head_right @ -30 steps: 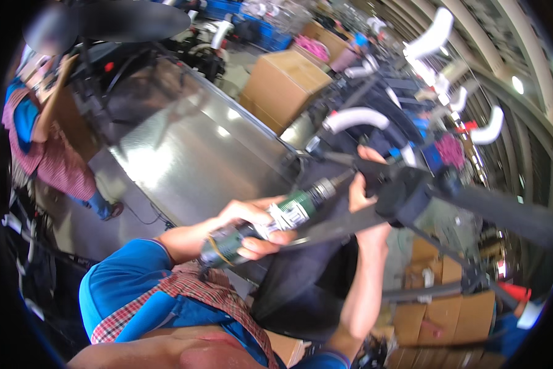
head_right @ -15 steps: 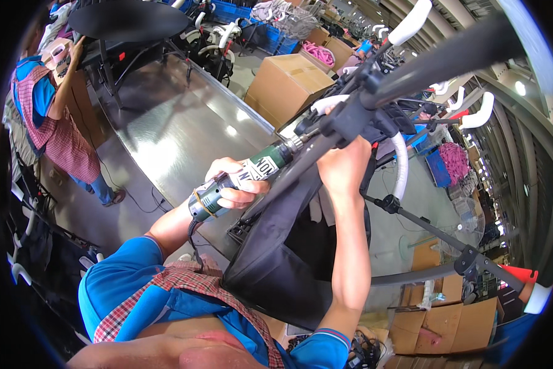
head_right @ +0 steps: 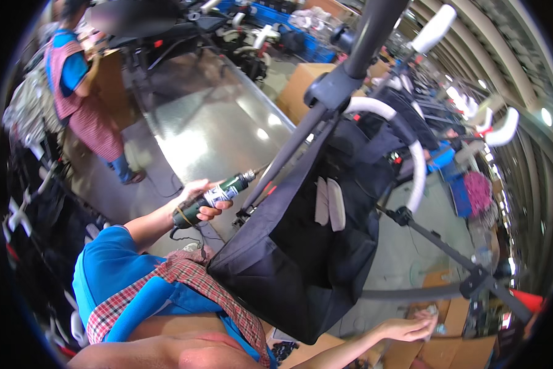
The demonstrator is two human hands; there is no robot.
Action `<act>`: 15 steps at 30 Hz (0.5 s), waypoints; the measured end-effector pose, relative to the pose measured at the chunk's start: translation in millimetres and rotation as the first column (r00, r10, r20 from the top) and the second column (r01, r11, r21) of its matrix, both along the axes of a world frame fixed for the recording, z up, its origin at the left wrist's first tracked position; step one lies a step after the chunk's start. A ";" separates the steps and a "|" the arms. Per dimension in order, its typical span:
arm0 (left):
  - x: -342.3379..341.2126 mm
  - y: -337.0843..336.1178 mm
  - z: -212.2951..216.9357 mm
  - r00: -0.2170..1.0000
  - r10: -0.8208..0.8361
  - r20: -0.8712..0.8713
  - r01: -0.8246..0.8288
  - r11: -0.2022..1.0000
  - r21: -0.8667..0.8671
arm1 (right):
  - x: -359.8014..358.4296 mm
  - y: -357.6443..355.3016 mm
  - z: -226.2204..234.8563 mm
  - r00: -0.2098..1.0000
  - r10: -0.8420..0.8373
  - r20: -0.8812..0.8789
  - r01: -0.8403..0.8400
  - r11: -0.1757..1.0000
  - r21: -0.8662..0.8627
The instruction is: The person uses a cordless drill to attach black plastic fasteners to the fabric seat of a stroller frame. They repeatedly pick fasteners from a table, align them on the stroller, and drive them in with the drill, then move the stroller along the assembly line.
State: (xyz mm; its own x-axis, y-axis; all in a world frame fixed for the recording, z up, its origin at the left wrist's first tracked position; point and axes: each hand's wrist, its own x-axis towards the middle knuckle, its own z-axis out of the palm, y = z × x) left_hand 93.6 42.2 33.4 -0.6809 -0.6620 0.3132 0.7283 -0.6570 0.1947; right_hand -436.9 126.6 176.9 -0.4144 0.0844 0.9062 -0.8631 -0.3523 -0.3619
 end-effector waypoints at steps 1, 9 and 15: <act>2.9 8.2 -19.3 0.996 0.031 0.088 -0.038 0.996 0.080 | -35.8 -5.0 -40.4 0.985 0.133 0.106 -0.153 0.966 0.209; 15.6 87.6 -115.4 0.790 0.068 0.609 -0.281 0.923 0.261 | 12.7 -135.1 -261.3 0.442 0.123 0.889 -0.893 0.157 0.422; 21.5 124.6 -150.3 0.791 0.053 0.610 -0.336 0.870 0.361 | 147.0 -203.0 -324.2 0.332 0.172 0.927 -0.940 -0.026 0.341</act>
